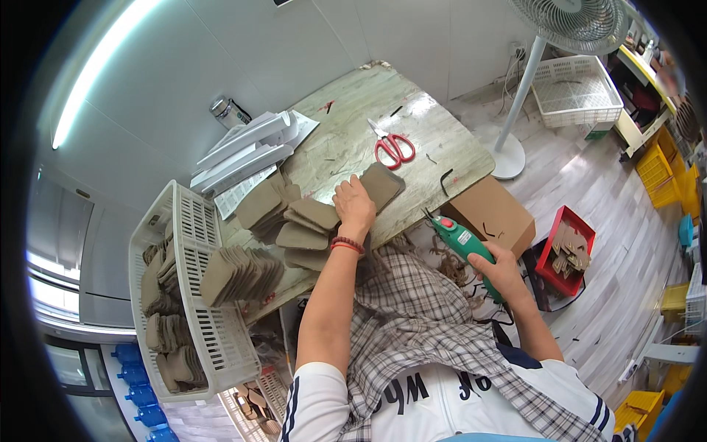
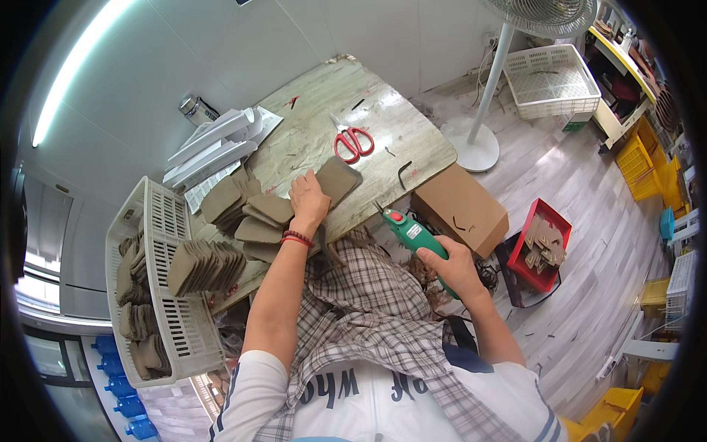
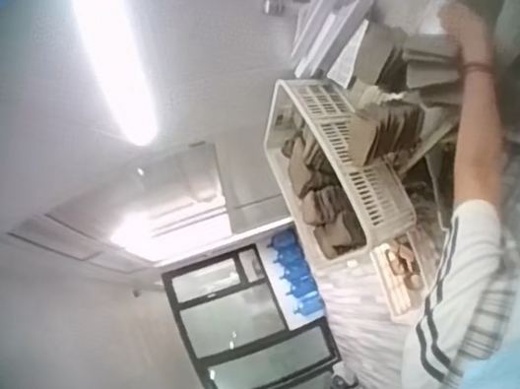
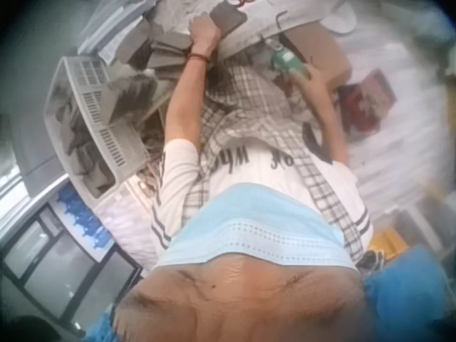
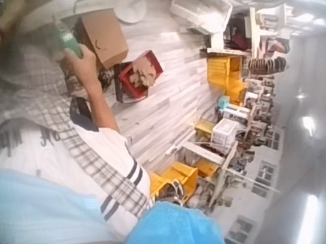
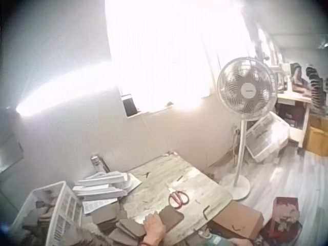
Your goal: The person uses a green rotary tool to trim the edges of stacked square cardboard pieces. They hold each piece, run the tool along the perimeter, and place the finished pieces into a white basket. The person then stacks the trimmed pieces on the table.
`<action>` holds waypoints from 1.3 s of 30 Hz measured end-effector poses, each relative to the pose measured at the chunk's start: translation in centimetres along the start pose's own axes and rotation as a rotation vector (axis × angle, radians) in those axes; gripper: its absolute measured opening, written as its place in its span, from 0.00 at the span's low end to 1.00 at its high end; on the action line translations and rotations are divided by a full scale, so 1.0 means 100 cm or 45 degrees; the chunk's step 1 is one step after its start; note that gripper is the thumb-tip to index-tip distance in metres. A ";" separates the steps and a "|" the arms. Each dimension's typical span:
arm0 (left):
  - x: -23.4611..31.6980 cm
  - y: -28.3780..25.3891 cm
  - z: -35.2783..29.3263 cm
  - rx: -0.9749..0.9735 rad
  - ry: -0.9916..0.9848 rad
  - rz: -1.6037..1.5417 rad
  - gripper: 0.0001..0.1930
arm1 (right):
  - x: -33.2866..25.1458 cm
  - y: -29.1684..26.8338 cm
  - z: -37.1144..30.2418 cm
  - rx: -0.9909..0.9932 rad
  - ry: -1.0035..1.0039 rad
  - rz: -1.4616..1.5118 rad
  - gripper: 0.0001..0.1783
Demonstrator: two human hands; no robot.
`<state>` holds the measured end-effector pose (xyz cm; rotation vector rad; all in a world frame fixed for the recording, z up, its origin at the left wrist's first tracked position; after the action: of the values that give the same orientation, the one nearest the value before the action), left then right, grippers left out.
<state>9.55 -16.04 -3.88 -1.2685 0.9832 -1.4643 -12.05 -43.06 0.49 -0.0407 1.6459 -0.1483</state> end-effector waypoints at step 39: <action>0.040 -0.057 -0.098 -0.079 -0.711 -2.946 0.24 | -0.050 0.075 0.007 0.067 -0.161 -0.025 0.22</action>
<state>-1.10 -18.60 1.14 -2.7077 -1.5776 -2.0251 -10.45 -35.07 4.52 -0.0257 1.5150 -0.2004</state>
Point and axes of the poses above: each hand's wrist, its own z-axis towards the middle knuckle, its own y-axis out of the palm, x = y × z, the point moved 1 cm from there along z, towards the middle knuckle, and after that the axes turned 8 degrees about -y, right-handed, at the moved point
